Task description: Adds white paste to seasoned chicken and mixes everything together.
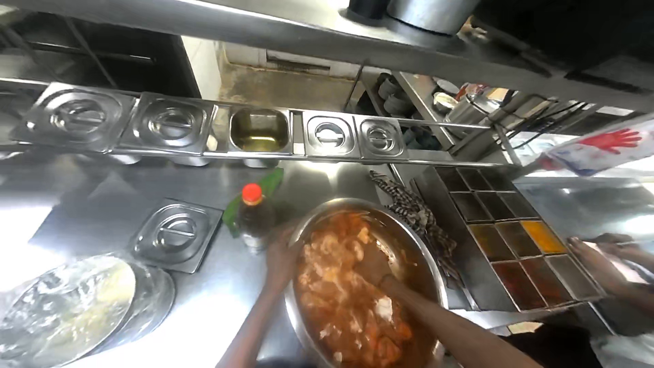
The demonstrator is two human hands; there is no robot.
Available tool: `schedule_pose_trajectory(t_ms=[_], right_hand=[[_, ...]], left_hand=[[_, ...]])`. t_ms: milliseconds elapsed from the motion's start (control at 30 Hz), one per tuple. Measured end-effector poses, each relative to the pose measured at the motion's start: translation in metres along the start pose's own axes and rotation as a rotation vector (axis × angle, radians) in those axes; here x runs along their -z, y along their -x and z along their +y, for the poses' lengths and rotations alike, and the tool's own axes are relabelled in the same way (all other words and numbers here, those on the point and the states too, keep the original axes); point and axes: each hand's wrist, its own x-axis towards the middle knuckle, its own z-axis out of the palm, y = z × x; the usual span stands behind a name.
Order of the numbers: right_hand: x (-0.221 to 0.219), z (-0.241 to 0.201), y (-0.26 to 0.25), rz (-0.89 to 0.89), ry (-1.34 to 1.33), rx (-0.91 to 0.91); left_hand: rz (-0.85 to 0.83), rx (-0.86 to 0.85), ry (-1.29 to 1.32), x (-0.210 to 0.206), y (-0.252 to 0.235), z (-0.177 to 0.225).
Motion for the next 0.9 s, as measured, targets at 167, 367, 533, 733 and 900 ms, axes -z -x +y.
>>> schedule_pose_trajectory(t_ms=[167,367,533,733,900], right_hand=[[0.037,0.024,0.034,0.071,-0.258,0.099],[0.085,0.03,0.099,0.207,-0.122,0.302],[0.072,0.027,0.081,0.109,-0.072,0.229],[0.092,0.036,0.032,-0.14,0.01,0.351],[0.049,-0.012,-0.049,-0.07,0.05,0.211]], left_hand=[[0.011,-0.021,0.043,0.001,0.002,-0.002],[-0.015,-0.024,0.039,0.001,0.006,0.0],[-0.022,-0.047,-0.045,0.002,0.008,0.004],[-0.01,0.0,-0.019,0.0,0.003,0.003],[-0.007,0.009,-0.029,-0.002,0.001,0.008]])
